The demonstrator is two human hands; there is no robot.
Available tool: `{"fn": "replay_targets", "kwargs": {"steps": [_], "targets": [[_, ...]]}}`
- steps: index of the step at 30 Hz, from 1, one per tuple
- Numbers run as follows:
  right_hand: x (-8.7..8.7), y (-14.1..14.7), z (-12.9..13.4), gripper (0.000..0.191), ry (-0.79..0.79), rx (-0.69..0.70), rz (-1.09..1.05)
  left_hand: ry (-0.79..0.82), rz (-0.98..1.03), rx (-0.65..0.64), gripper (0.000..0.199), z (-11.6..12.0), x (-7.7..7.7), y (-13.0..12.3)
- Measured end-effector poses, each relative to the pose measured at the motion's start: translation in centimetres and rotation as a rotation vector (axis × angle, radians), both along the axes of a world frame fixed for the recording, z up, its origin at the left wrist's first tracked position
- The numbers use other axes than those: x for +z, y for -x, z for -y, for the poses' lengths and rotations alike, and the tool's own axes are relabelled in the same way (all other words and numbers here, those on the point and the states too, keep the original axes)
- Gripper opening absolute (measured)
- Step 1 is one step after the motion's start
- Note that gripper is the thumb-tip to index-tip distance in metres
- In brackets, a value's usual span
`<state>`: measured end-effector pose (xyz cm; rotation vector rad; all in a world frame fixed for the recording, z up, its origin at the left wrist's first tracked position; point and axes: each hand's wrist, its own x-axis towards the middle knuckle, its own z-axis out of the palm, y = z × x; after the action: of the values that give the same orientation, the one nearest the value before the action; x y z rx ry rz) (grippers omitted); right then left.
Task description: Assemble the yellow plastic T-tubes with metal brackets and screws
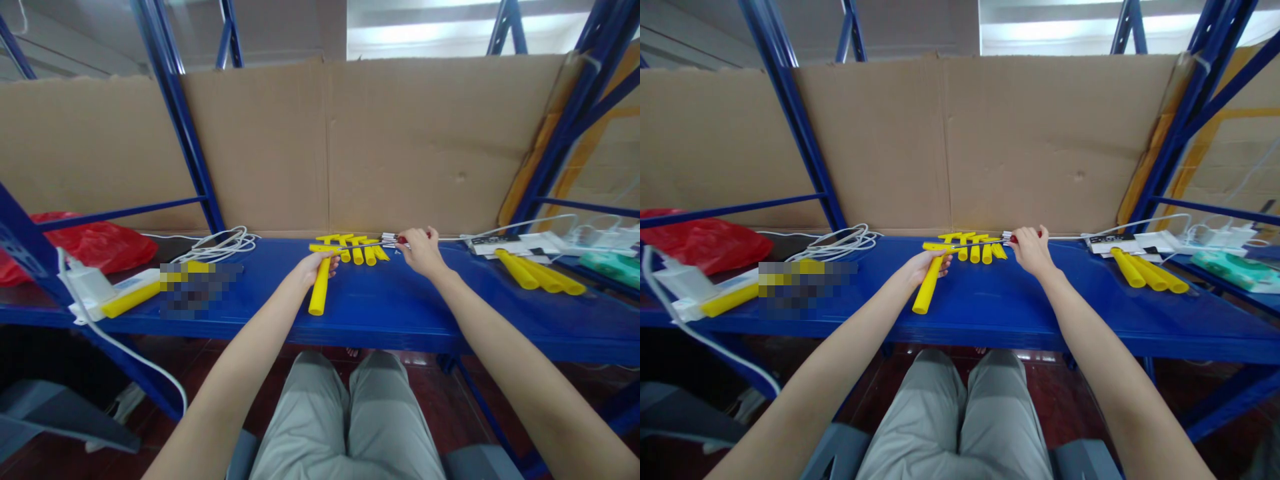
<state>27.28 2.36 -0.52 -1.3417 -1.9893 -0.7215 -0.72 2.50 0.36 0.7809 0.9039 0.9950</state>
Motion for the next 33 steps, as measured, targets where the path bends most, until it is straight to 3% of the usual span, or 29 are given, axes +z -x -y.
{"fn": "replay_targets", "kwargs": {"steps": [9,33], "targets": [[0.34,0.19,0.34,0.019,-0.068,-0.056,0.030,-0.012,-0.056,-0.025,0.010,0.85,0.33,-0.35],[0.73,0.11,0.86,0.018,-0.060,-0.081,0.041,-0.033,-0.097,-0.004,0.008,0.69,0.07,-0.50]]}}
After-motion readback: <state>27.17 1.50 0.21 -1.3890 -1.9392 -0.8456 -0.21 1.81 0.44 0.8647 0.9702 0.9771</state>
